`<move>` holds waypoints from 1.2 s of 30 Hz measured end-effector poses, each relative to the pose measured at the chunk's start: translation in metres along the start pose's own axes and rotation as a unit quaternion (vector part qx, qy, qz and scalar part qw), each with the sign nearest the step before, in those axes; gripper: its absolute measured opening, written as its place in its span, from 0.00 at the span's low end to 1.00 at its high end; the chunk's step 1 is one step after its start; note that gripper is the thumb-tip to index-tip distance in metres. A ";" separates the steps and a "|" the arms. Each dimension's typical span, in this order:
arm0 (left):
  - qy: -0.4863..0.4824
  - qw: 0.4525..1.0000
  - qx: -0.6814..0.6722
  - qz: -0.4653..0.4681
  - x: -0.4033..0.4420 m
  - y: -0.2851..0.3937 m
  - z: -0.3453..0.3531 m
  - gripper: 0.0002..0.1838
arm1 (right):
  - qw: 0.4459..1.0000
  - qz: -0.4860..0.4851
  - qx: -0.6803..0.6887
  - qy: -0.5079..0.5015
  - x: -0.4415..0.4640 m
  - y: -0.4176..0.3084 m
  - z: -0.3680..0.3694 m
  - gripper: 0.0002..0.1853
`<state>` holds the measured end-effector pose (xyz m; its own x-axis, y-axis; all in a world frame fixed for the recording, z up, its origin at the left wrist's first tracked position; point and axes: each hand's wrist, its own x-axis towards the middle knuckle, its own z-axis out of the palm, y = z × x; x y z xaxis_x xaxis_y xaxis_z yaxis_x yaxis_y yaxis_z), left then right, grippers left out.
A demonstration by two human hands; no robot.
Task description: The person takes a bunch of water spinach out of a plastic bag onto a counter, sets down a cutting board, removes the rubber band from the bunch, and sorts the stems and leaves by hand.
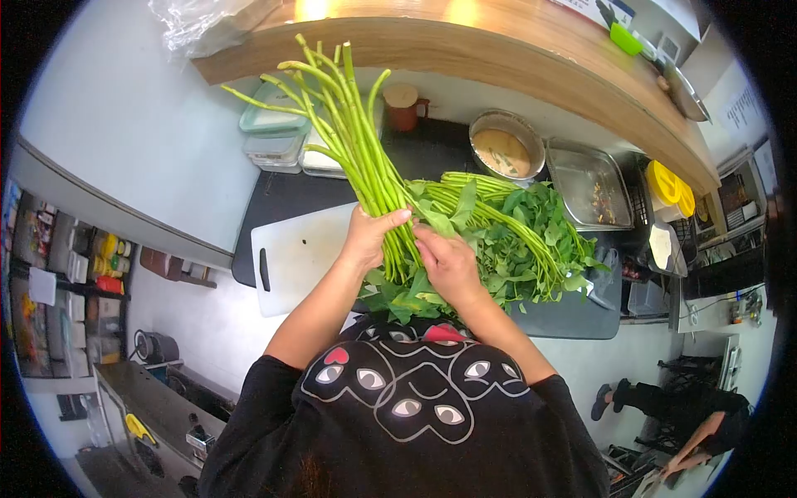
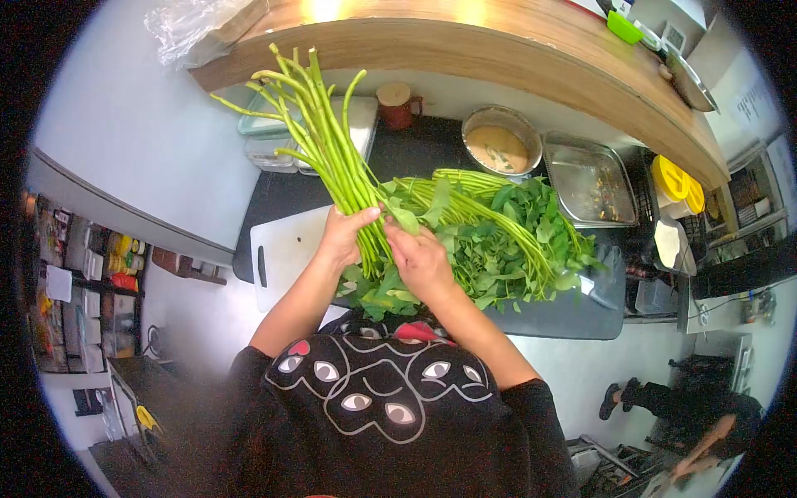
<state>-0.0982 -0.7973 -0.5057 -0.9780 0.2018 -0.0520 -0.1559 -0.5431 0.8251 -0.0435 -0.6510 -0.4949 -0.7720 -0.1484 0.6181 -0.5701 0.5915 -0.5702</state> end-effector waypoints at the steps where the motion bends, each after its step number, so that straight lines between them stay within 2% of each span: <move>1: 0.000 1.000 0.005 0.001 0.001 -0.002 -0.003 0.15 | 1.000 0.002 -0.016 -0.020 -0.001 0.002 0.000 0.13; 3: 0.011 1.000 0.008 -0.003 0.003 -0.006 -0.008 0.16 | 0.997 0.006 -0.046 -0.062 -0.003 0.006 0.000 0.13; 6: 0.029 1.000 0.010 -0.008 0.004 -0.007 -0.016 0.15 | 0.997 0.008 0.041 -0.060 0.002 0.007 0.000 0.14; 9: 0.020 0.999 0.024 0.020 0.005 -0.006 -0.029 0.12 | 0.966 0.193 0.163 -0.055 0.005 0.004 -0.009 0.12; 12: -0.010 1.000 0.009 0.016 0.004 -0.002 -0.042 0.12 | 0.969 0.197 0.151 -0.011 -0.004 0.034 -0.013 0.11; 13: 0.004 1.000 -0.005 0.010 0.003 -0.002 -0.045 0.12 | 0.956 0.214 0.201 0.012 -0.007 0.042 -0.014 0.09; 16: 0.031 0.999 -0.034 0.024 0.002 -0.001 -0.055 0.13 | 0.939 0.253 0.228 0.041 -0.004 0.052 -0.026 0.08; 19: 0.034 0.997 -0.070 0.008 0.005 -0.009 -0.073 0.12 | 0.939 0.267 0.208 0.064 -0.003 0.060 -0.035 0.07; 21: 0.034 0.994 -0.100 -0.004 0.006 -0.010 -0.078 0.11 | 0.952 0.239 0.170 0.083 0.005 0.052 -0.040 0.06; 24: 0.082 0.992 -0.095 -0.023 0.002 -0.006 -0.068 0.11 | 0.982 0.153 0.100 0.044 0.022 0.020 -0.046 0.07; 28: 0.065 0.997 -0.029 -0.001 0.001 -0.002 -0.052 0.13 | 0.990 0.101 0.097 -0.005 0.037 -0.001 -0.029 0.09; 29: 0.055 0.998 -0.017 0.002 0.001 0.000 -0.048 0.13 | 0.989 0.104 0.104 -0.033 0.041 -0.003 -0.027 0.18; 32: 0.054 0.997 0.049 0.021 -0.002 0.000 -0.041 0.15 | 0.992 0.098 0.064 -0.052 0.045 -0.009 -0.013 0.31; 33: 0.055 0.995 0.077 0.024 -0.005 0.002 -0.036 0.16 | 0.987 0.105 0.066 -0.097 0.044 -0.001 -0.006 0.47; 36: 0.041 0.991 0.128 0.006 -0.007 0.002 -0.036 0.19 | 0.987 0.108 0.048 -0.110 0.048 0.003 0.009 0.54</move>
<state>-0.0964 -0.8297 -0.5238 -0.9891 0.1237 -0.0794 -0.1152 -0.3176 0.9412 -0.0847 -0.6630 -0.4718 -0.9149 -0.2008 0.3502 -0.4010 0.5527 -0.7306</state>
